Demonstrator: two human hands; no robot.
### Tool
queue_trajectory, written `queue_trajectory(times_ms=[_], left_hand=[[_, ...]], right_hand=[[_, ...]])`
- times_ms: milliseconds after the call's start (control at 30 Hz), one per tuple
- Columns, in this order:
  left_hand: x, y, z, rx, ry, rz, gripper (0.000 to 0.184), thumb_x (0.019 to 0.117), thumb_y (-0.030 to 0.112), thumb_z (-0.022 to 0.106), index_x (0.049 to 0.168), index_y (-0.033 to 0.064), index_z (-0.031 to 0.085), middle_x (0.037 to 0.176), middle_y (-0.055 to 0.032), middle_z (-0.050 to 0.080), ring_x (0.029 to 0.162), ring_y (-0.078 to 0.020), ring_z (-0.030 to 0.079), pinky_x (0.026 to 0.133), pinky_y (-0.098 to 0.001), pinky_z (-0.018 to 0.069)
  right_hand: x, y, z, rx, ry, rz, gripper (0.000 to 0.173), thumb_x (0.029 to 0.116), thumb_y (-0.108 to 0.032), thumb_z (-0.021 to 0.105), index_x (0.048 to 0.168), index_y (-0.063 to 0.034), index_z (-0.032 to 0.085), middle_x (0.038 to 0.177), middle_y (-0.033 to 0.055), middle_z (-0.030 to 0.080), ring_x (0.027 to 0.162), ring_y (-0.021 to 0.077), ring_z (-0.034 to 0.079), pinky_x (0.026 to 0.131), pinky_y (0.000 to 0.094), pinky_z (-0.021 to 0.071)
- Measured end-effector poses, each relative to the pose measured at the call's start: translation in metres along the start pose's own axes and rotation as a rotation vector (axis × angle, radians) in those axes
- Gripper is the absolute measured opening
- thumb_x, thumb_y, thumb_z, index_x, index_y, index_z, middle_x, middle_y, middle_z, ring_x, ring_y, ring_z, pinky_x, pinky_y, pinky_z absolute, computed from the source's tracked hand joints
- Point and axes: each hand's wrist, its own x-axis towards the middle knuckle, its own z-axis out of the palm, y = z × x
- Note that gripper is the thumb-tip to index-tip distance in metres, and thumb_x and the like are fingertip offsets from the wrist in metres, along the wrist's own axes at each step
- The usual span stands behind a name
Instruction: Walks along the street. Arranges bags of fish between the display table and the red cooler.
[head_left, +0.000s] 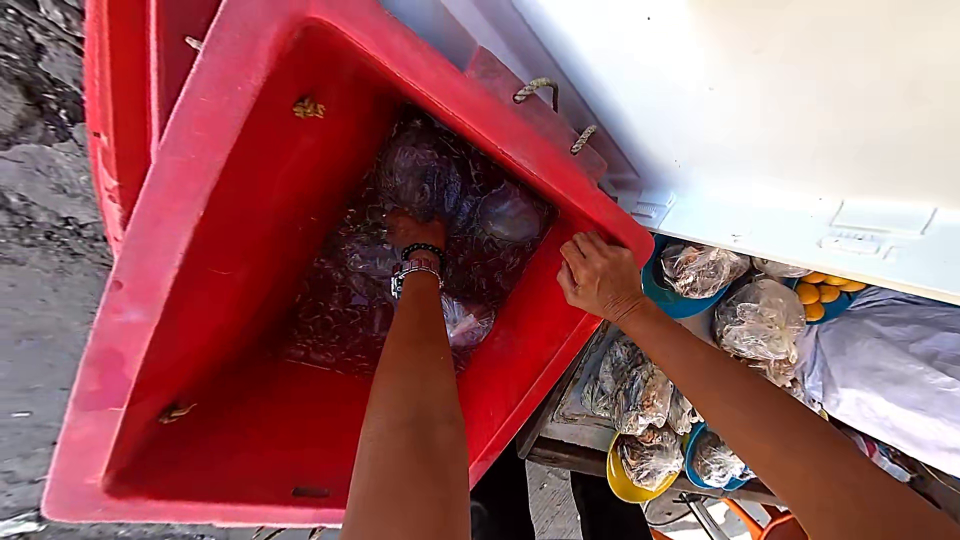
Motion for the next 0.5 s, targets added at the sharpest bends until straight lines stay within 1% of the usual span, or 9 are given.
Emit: queue_trajectory(times_ms=[33, 67, 167, 200, 233, 300, 367, 467, 500], left_hand=[[0.003, -0.001, 0.002, -0.002, 0.01, -0.009, 0.091, 0.0911, 0.032, 0.077, 0.157, -0.0043, 0.025, 0.156, -0.0376, 0.031, 0.146, -0.0515, 0.033, 0.118, -0.0571, 0.0333], [0.007, -0.004, 0.004, -0.014, 0.031, -0.012, 0.085, 0.09, 0.031, 0.078, 0.154, -0.0026, 0.033, 0.154, -0.0367, 0.036, 0.145, -0.051, 0.035, 0.116, -0.0568, 0.0352], [0.018, -0.007, 0.001, -0.016, 0.055, 0.01, 0.06, 0.0896, 0.033, 0.078, 0.135, -0.0012, 0.058, 0.146, -0.0328, 0.048, 0.142, -0.049, 0.039, 0.115, -0.0593, 0.0343], [0.019, -0.004, 0.0, 0.009, 0.057, 0.027, 0.051, 0.0913, 0.035, 0.076, 0.127, 0.0, 0.065, 0.146, -0.0328, 0.049, 0.141, -0.0494, 0.039, 0.114, -0.0609, 0.0335], [0.018, -0.001, 0.0, 0.047, 0.046, 0.044, 0.046, 0.0944, 0.036, 0.071, 0.124, 0.0015, 0.068, 0.15, -0.0345, 0.042, 0.144, -0.0513, 0.034, 0.115, -0.0625, 0.0317], [0.012, 0.007, 0.003, 0.098, 0.077, 0.071, 0.04, 0.0974, 0.033, 0.065, 0.124, 0.0023, 0.067, 0.157, -0.0369, 0.03, 0.148, -0.054, 0.025, 0.115, -0.0627, 0.032], [0.0, 0.012, 0.004, 0.006, 0.154, 0.045, 0.047, 0.0976, 0.029, 0.064, 0.134, -0.0013, 0.06, 0.157, -0.0356, 0.032, 0.148, -0.0516, 0.026, 0.118, -0.0588, 0.0305], [-0.003, 0.011, 0.008, -0.29, 0.225, -0.06, 0.068, 0.0954, 0.027, 0.068, 0.15, -0.0014, 0.039, 0.149, -0.0274, 0.047, 0.14, -0.0393, 0.045, 0.114, -0.0475, 0.0391], [-0.001, 0.009, 0.009, -0.342, 0.211, -0.095, 0.075, 0.0948, 0.03, 0.07, 0.154, 0.0002, 0.033, 0.15, -0.0255, 0.048, 0.139, -0.0369, 0.047, 0.114, -0.0457, 0.0404]], right_hand=[[0.0, 0.0, 0.0, -0.003, 0.004, -0.002, 0.023, 0.0877, -0.02, 0.057, 0.091, -0.0033, 0.073, 0.09, 0.0127, 0.07, 0.083, 0.0291, 0.071, 0.051, 0.0397, 0.0511], [0.0, 0.0, 0.0, -0.006, 0.006, -0.001, 0.023, 0.0878, -0.02, 0.057, 0.091, -0.0036, 0.073, 0.091, 0.0126, 0.07, 0.083, 0.029, 0.071, 0.052, 0.0396, 0.0515], [-0.001, 0.0, 0.0, -0.01, -0.002, -0.001, 0.024, 0.0877, -0.02, 0.057, 0.093, -0.0037, 0.074, 0.092, 0.0126, 0.071, 0.084, 0.0288, 0.071, 0.053, 0.0395, 0.0518], [-0.001, 0.0, 0.001, -0.009, 0.0, -0.004, 0.025, 0.088, -0.02, 0.056, 0.093, -0.004, 0.074, 0.092, 0.012, 0.07, 0.084, 0.0282, 0.07, 0.054, 0.0389, 0.0516], [-0.001, 0.001, 0.001, -0.01, -0.001, -0.008, 0.025, 0.0883, -0.02, 0.056, 0.093, -0.0042, 0.074, 0.092, 0.0118, 0.07, 0.084, 0.0279, 0.07, 0.054, 0.0384, 0.0515], [-0.001, 0.001, 0.002, -0.005, -0.005, -0.01, 0.024, 0.0883, -0.02, 0.056, 0.093, -0.0038, 0.073, 0.092, 0.0124, 0.07, 0.084, 0.0282, 0.07, 0.054, 0.0383, 0.0517], [-0.001, -0.001, 0.001, -0.004, -0.009, -0.003, 0.024, 0.088, -0.02, 0.057, 0.093, -0.0037, 0.074, 0.092, 0.0123, 0.07, 0.085, 0.0281, 0.07, 0.055, 0.0386, 0.0518], [0.001, -0.001, 0.0, -0.009, -0.014, 0.008, 0.024, 0.0876, -0.019, 0.056, 0.093, -0.0038, 0.074, 0.092, 0.0122, 0.07, 0.085, 0.0282, 0.07, 0.054, 0.0388, 0.052], [0.001, -0.001, 0.0, -0.01, -0.015, 0.006, 0.023, 0.0876, -0.019, 0.056, 0.092, -0.0039, 0.074, 0.092, 0.0123, 0.07, 0.085, 0.0282, 0.07, 0.054, 0.0388, 0.0519]])
